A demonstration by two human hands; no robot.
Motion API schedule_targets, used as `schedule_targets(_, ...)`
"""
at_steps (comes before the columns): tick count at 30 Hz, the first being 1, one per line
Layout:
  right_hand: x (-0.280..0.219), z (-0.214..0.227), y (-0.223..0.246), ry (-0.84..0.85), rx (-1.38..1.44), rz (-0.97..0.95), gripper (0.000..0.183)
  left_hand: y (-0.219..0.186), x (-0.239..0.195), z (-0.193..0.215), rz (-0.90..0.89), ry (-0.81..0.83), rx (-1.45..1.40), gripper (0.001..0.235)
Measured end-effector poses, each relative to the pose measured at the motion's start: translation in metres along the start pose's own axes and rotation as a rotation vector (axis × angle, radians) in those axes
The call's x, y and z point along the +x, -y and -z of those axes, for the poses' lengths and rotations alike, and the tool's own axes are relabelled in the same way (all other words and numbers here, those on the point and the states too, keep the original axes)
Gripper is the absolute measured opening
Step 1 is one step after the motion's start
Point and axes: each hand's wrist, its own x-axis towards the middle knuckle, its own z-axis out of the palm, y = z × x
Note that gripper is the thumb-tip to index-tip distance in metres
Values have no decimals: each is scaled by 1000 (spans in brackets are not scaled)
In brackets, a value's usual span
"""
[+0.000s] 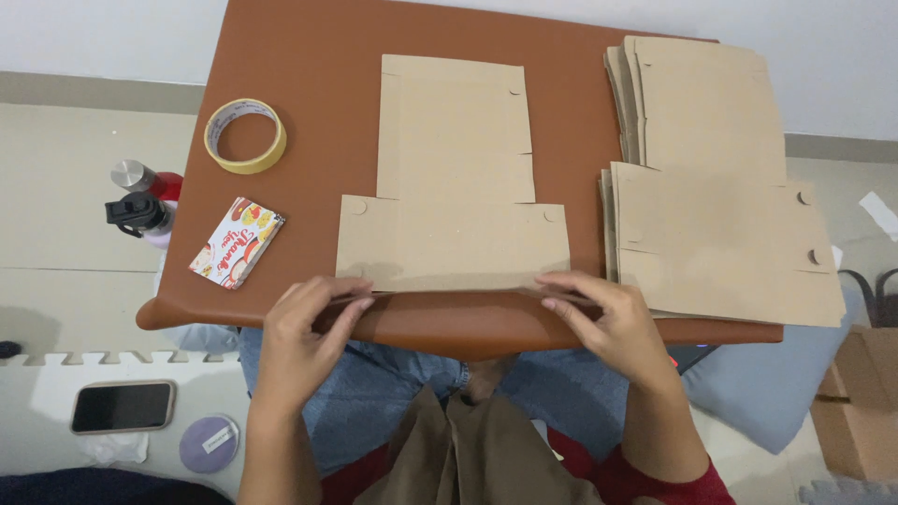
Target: Assembling small cardboard boxes from flat templates by folding and tucking flaps, then applying a sticker.
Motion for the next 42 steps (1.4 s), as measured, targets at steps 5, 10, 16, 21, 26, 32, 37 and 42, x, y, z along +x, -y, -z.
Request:
schedule_targets(5,15,-21,-28,-282,-53,-27,44,-2,23,-16,98,-66,42,40)
schedule_targets(10,21,-38,-14,-374,-429,83,35,3,36,-21,22,-26,298,53)
schedule_targets(16,15,-65,-6,-60,-405,166,42,10,39,-24,-81,148,301,31)
schedule_targets(21,26,-107,33,210,-524,256,73,10,42,-26,-34,217,178,39)
schedule_targets(26,44,-162,58,152,-405,365,76,24,37,-29,-91,191,154,57)
schedule_targets(32,37,-141,42,204,-442,344,76,23,36,-31,-120,222,203,53)
schedule_targets(37,21,-76,-1,333,-641,180,73,13,37,-29,-174,212,332,47)
schedule_targets(42,16,-33,-32,93,-574,33,74,6,37,-26,-249,277,490,85)
